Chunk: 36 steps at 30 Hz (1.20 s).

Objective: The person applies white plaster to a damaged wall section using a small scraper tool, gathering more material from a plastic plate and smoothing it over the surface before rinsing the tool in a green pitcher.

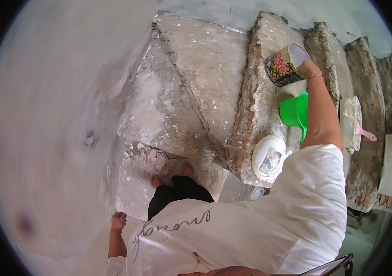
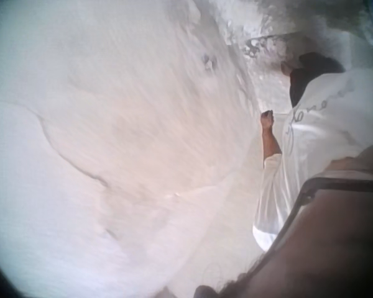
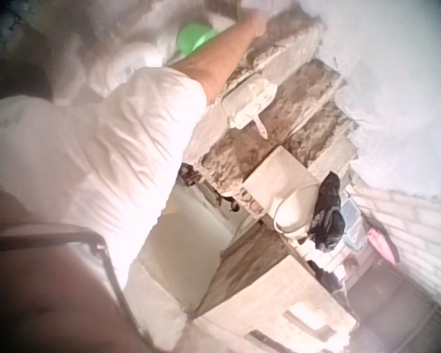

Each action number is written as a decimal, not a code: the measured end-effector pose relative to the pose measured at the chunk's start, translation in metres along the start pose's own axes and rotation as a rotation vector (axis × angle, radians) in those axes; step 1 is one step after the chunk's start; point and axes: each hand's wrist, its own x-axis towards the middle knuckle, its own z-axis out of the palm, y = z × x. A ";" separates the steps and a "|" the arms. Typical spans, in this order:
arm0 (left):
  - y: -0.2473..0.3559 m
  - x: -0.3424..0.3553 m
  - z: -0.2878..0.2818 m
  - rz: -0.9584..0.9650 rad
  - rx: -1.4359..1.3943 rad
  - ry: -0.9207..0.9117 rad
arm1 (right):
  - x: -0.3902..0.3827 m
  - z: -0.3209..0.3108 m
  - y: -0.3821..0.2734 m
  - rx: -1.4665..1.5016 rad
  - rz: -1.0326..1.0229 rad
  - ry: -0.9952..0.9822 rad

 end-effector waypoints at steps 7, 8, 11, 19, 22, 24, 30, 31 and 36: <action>-0.044 0.021 -0.001 0.205 0.149 -0.083 | 0.029 0.008 0.046 -0.134 -0.167 0.048; -0.033 0.015 0.004 0.110 0.040 -0.046 | 0.000 -0.017 0.039 0.198 -0.105 0.008; -0.001 0.011 0.012 0.041 -0.050 -0.021 | -0.060 -0.043 0.054 0.432 -0.015 0.132; 0.013 0.038 0.024 0.226 0.081 -0.018 | -0.190 -0.035 -0.010 0.056 0.153 0.575; 0.003 0.057 0.013 0.270 0.182 -0.014 | -0.188 -0.022 -0.014 0.179 0.306 0.604; 0.000 0.060 0.005 0.320 0.247 0.043 | -0.174 0.003 0.008 0.222 0.211 0.567; -0.008 0.047 -0.004 0.229 0.198 0.043 | -0.204 0.001 -0.009 1.126 0.092 0.273; -0.020 0.042 -0.003 0.207 0.189 0.040 | -0.218 0.006 -0.029 1.305 0.051 0.162; -0.046 0.046 -0.004 0.144 0.030 -0.032 | -0.352 -0.008 -0.182 1.372 -0.056 -0.467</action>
